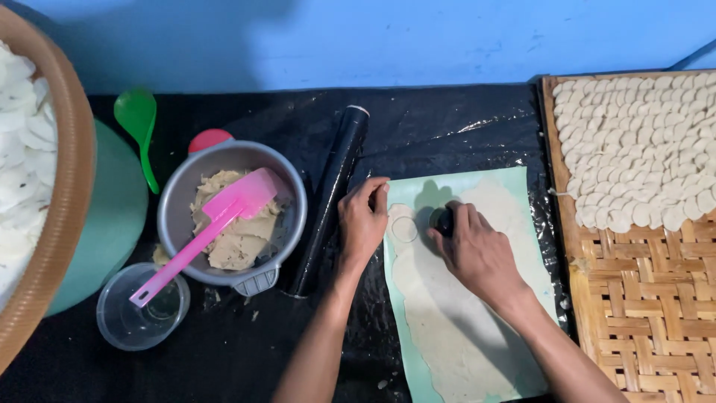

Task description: Rolling out dough and cutting it into small circular shapes for crackers or snacks.

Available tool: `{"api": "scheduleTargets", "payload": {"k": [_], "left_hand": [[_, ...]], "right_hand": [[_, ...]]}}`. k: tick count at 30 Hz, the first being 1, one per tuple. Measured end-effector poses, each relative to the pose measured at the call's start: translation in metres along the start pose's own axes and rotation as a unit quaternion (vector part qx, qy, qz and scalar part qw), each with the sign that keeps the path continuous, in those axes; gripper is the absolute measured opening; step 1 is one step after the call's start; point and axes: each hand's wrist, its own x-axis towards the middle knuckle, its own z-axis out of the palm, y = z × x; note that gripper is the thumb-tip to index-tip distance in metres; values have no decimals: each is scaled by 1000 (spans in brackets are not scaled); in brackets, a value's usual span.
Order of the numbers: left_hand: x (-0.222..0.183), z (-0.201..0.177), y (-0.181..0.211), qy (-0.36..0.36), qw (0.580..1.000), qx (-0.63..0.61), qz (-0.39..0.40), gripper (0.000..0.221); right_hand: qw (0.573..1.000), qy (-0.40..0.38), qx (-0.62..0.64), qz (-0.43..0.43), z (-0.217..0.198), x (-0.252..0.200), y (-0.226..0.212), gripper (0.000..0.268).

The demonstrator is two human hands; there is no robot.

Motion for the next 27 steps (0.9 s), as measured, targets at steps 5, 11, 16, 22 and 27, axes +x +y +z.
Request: {"api": "scheduleTargets", "payload": {"k": [5,11,16,22,27], "left_hand": [[1,2,0,-7,1000,-3,-10,10],[2,0,2,-3,1000,1,-8,10],[3,0,4,-23,1000,1,-2,11],[-2,3,-1,-15,1000,6,7,11],[-1,1,-2,-6,1000,5,7,11]], "right_hand": [[998,15,-23,-53,12,0,4,51],[989,8,-126,-78,35,9,1,44],[978,43,-202,-21,48,10,-1,49],[974,42,-221,-32,52,5,0,49],[998,-62,-9,-1,38,12,17,49]]}}
